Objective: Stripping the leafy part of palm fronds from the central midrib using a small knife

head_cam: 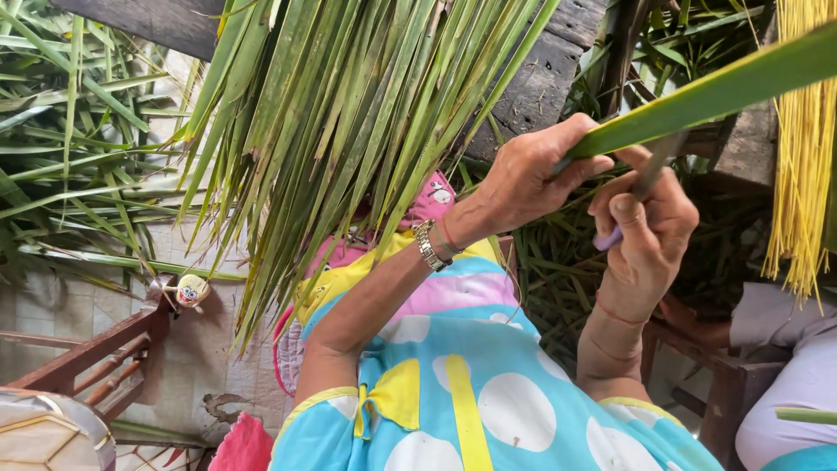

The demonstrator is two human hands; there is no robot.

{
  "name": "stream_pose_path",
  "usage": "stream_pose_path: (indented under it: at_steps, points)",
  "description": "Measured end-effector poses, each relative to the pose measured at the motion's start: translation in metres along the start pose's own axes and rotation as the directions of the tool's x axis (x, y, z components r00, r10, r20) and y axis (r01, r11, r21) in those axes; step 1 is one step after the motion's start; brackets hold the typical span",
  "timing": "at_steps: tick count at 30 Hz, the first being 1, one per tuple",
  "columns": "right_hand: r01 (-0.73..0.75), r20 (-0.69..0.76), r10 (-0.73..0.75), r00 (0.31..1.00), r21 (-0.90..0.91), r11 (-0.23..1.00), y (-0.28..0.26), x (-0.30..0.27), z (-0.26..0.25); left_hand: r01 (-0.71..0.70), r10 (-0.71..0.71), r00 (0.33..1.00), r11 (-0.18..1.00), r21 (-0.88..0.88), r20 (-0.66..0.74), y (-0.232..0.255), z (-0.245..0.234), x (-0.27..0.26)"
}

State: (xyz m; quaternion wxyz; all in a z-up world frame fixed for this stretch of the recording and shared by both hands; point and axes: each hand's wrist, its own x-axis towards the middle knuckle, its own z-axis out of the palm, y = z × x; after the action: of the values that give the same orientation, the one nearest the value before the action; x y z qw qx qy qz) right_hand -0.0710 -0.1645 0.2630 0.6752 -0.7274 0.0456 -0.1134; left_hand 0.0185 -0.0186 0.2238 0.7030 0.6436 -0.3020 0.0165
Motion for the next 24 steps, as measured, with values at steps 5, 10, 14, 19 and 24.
stream_pose_path:
  at_steps: [5,10,14,19,24]
  points:
    - [0.137,0.01,-0.139,0.99,0.072,0.988,-0.029,0.012,0.001,-0.025,0.023,1.0,0.994,0.109,0.017,0.03,-0.005,0.014]
    - [0.237,0.024,-0.239,0.971,0.056,0.97,-0.031,0.024,-0.001,-0.07,0.058,0.997,0.97,0.233,0.059,0.04,-0.005,0.007]
    - [0.105,0.037,-0.12,0.992,0.28,0.954,-0.022,0.033,0.005,-0.017,-0.005,0.997,0.962,0.272,0.08,0.033,-0.009,-0.007]
    - [0.086,0.212,-0.168,0.963,0.348,0.934,0.005,0.072,-0.011,0.191,-0.229,0.957,0.959,0.208,0.18,0.003,-0.042,-0.046]
    - [0.006,0.121,-0.051,0.991,0.346,0.938,0.026,0.111,-0.019,0.446,-0.48,0.856,0.874,0.194,0.193,-0.049,-0.076,-0.105]
